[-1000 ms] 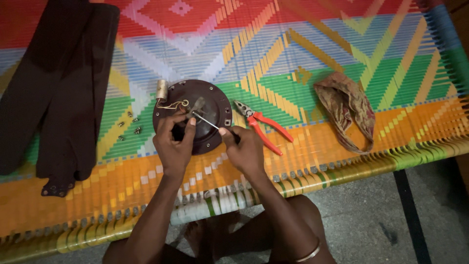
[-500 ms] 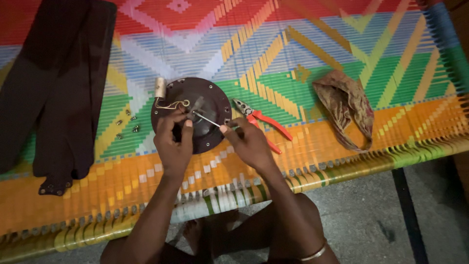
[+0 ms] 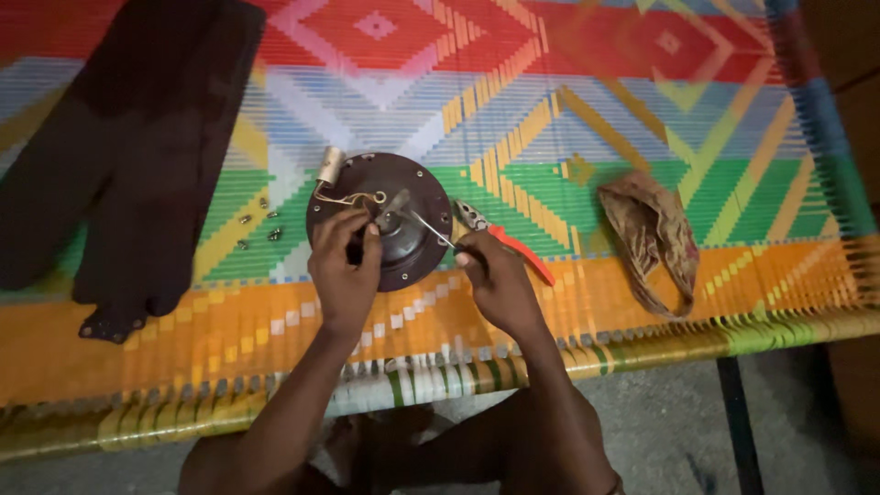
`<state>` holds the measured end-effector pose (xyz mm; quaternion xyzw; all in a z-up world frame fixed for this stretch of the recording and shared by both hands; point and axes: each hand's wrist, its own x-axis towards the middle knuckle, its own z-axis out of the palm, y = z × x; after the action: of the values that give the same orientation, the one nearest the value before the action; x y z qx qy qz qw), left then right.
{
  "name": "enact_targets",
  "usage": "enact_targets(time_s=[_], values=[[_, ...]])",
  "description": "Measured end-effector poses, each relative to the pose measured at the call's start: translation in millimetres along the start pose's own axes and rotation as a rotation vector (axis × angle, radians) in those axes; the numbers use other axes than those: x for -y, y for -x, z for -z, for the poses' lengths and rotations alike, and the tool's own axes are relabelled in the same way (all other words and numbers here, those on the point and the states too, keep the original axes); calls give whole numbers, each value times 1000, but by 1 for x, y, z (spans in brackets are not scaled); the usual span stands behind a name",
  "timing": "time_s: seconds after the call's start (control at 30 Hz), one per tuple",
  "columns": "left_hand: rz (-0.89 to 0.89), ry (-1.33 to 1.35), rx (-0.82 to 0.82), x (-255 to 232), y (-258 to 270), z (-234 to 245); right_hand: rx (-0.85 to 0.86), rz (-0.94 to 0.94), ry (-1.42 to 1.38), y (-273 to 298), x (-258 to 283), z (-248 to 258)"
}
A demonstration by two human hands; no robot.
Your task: The person sits on the floor and uses a screwdriver to tighten screws on a dark brown circular electrical component, likely a ceiling fan motor housing. They manipulate wires and small metal parts while working on the device placed on a colorful woven mat.
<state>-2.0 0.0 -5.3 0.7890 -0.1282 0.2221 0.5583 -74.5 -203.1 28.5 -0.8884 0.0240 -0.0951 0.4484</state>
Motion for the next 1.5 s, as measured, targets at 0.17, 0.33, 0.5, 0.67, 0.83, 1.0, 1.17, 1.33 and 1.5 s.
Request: enact_targets(time_s=[0.17, 0.33, 0.5, 0.67, 0.83, 1.0, 1.17, 1.33, 1.5], values=[[3, -37, -32, 2, 3, -3, 49, -65, -121, 2, -10, 0], [14, 0, 28, 2, 6, 0, 61, -89, -206, 2, -8, 3], [-3, 5, 74, 0, 4, 2, 73, -146, -68, 2, 2, 1], [-27, -36, 56, -1, 4, 1, 70, -24, 83, 2, 14, 1], [2, -56, 49, -2, 5, -1, 5, 1, 102, -2, 18, -8], [-33, -195, 15, -6, 7, -3, -47, 59, 92, -6, 19, -16], [-89, -274, 6, -7, 5, -3, -67, -17, 131, -10, 21, -21], [-129, -280, -12, -9, 2, -2, -222, -62, -170, -34, 24, -34], [-150, -298, 20, -9, 2, 0, -148, -44, -252, -83, 14, -44]])
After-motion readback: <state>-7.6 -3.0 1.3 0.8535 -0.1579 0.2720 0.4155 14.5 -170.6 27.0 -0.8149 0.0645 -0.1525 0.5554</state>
